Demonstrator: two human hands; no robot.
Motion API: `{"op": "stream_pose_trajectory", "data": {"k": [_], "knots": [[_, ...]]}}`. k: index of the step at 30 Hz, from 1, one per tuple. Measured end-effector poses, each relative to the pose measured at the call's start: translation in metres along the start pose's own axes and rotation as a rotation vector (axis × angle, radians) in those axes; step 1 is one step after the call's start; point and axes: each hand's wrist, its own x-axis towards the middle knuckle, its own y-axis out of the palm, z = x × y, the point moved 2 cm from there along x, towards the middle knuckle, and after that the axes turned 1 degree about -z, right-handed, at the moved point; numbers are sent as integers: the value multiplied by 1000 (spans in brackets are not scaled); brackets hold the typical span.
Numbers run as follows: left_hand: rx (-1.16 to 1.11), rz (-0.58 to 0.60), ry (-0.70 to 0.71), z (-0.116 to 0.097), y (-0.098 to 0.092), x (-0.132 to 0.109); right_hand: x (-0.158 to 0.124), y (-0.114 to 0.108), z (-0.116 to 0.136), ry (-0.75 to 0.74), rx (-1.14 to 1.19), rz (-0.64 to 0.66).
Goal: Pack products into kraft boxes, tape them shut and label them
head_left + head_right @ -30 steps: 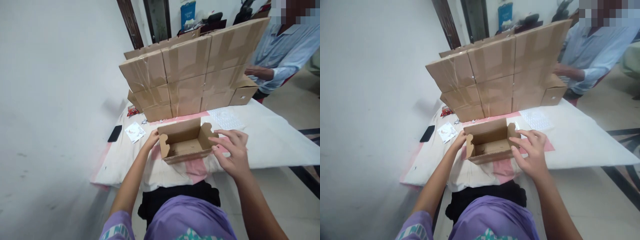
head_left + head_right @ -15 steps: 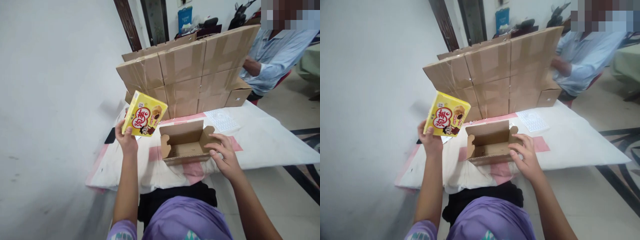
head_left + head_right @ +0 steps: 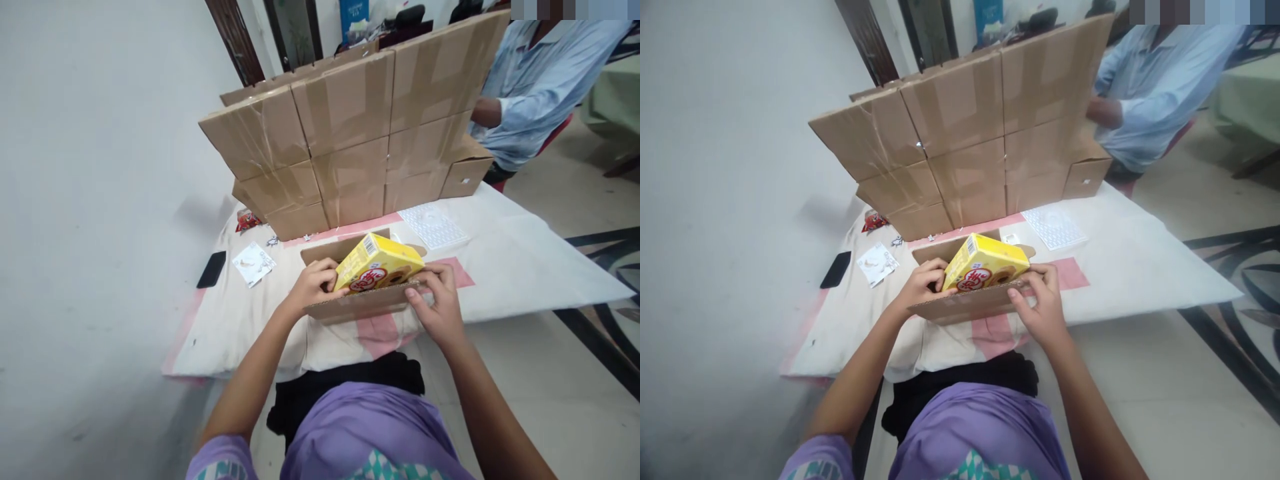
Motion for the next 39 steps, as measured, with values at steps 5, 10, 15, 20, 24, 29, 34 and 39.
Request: {"op": "stream_pose_trajectory", "data": {"k": [5, 10, 15, 20, 24, 29, 34, 39], "knots": [[84, -183, 73, -11, -28, -25, 7, 11, 13, -44, 66, 62], [204, 62, -7, -15, -42, -22, 17, 21, 18, -37, 89, 59], [280, 106, 72, -17, -56, -12, 15, 25, 15, 19, 94, 58], [330, 204, -97, -25, -74, -11, 15, 27, 18, 55, 134, 54], [234, 455, -247, -31, -69, -9, 18, 30, 22, 58, 124, 44], [265, 476, -253, -44, -75, -5, 15, 30, 24, 32, 118, 19], [324, 477, -271, -51, -71, -1, 9, 27, 23, -37, 98, -27], [378, 533, -294, -39, -41, 17, 8, 29, 20, -60, 97, -29]]}}
